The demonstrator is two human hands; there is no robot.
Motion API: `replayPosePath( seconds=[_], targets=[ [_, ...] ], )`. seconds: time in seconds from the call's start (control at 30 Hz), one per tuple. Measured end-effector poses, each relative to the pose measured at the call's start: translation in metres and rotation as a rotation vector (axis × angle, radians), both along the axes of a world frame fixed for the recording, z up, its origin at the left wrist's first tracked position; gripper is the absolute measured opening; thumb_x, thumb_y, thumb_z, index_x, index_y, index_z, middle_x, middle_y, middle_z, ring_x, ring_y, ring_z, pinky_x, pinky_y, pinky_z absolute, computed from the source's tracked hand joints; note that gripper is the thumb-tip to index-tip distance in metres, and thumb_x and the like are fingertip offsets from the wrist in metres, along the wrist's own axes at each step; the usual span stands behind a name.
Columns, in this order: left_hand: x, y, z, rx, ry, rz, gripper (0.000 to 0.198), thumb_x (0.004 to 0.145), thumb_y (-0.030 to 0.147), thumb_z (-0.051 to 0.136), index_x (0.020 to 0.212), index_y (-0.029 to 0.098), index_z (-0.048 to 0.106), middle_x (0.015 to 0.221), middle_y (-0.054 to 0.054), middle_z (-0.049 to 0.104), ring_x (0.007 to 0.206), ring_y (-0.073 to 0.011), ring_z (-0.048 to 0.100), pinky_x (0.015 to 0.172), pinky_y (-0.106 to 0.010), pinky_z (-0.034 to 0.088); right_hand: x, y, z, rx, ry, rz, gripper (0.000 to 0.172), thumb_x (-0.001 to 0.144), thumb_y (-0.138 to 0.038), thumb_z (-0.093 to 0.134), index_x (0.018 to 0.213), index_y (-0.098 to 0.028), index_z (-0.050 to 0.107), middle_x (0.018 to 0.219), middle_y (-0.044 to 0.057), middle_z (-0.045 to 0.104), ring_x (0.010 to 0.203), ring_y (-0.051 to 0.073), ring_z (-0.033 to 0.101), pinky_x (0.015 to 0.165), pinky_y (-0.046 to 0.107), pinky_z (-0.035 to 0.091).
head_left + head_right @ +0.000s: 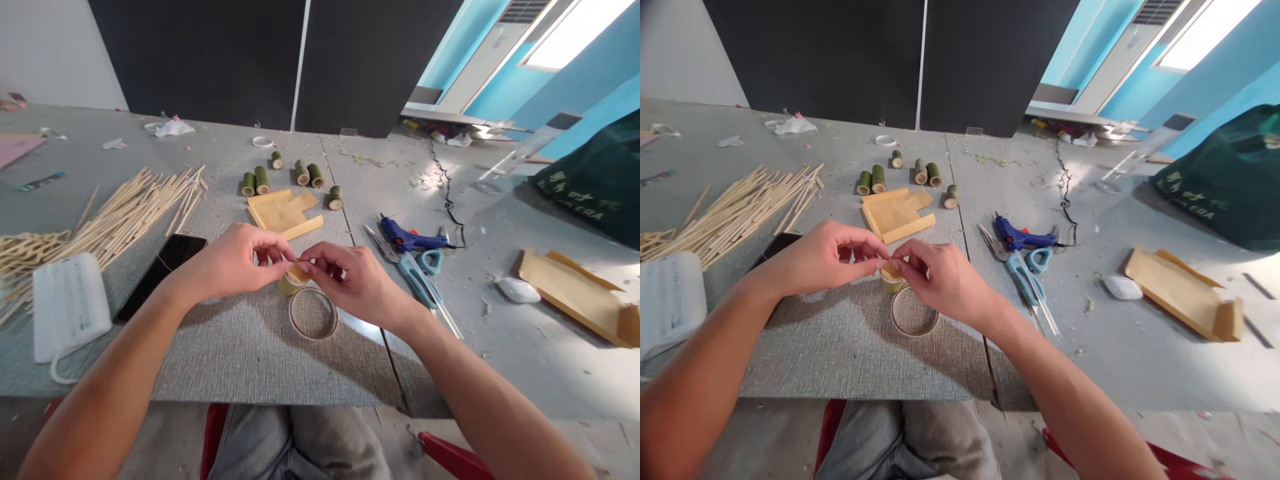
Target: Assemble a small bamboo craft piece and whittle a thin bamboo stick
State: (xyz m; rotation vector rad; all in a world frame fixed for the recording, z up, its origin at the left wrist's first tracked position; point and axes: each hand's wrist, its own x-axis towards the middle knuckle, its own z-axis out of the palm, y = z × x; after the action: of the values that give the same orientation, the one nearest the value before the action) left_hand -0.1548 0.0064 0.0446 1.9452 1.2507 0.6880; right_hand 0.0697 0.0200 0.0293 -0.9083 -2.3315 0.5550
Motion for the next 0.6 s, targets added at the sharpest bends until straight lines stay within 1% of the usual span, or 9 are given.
replayPosePath(
  seconds=[0.17, 0.27, 0.43, 0.6],
  targets=[
    [-0.0008, 0.0014, -0.0021, -0.002, -0.003, -0.003, 0.024, 0.087, 0.036, 0.067, 0.101, 0.019, 0.078, 0.073, -0.002, 0.071, 0.063, -0.0133, 0.06, 0.054, -0.023, 0.043, -0.0015, 0.0003, -0.0031, 0.048, 0.026, -0.015, 0.016, 0.099, -0.025, 0.059, 0.093, -0.015, 0.069, 0.065, -0.003, 0.063, 0.05, 0.006, 0.044, 0.054, 0.021, 0.034],
    [0.0006, 0.0016, -0.0036, -0.002, -0.027, -0.004, 0.027, 0.087, 0.037, 0.068, 0.105, 0.019, 0.076, 0.075, -0.003, 0.073, 0.063, -0.0136, 0.062, 0.053, -0.023, 0.043, -0.0016, -0.0004, -0.004, 0.056, 0.019, -0.038, 0.018, 0.099, -0.027, 0.059, 0.091, -0.015, 0.07, 0.063, -0.003, 0.061, 0.05, 0.006, 0.043, 0.053, 0.021, 0.034],
    [0.0045, 0.0009, -0.0043, -0.016, -0.042, -0.006, 0.028, 0.086, 0.035, 0.069, 0.107, 0.018, 0.074, 0.074, -0.002, 0.073, 0.062, -0.0136, 0.062, 0.053, -0.024, 0.043, -0.0019, -0.0018, -0.0044, 0.035, 0.023, -0.054, 0.02, 0.099, -0.028, 0.059, 0.091, -0.016, 0.072, 0.058, -0.006, 0.055, 0.048, 0.006, 0.037, 0.052, 0.022, 0.032],
    [0.0051, 0.0005, -0.0059, -0.014, -0.043, -0.016, 0.027, 0.087, 0.034, 0.068, 0.109, 0.018, 0.073, 0.072, -0.001, 0.071, 0.061, -0.0126, 0.06, 0.053, -0.023, 0.042, -0.0029, -0.0016, -0.0087, 0.002, 0.087, -0.05, 0.02, 0.099, -0.028, 0.06, 0.091, -0.014, 0.072, 0.059, -0.005, 0.057, 0.048, 0.005, 0.038, 0.052, 0.021, 0.032]
  ],
)
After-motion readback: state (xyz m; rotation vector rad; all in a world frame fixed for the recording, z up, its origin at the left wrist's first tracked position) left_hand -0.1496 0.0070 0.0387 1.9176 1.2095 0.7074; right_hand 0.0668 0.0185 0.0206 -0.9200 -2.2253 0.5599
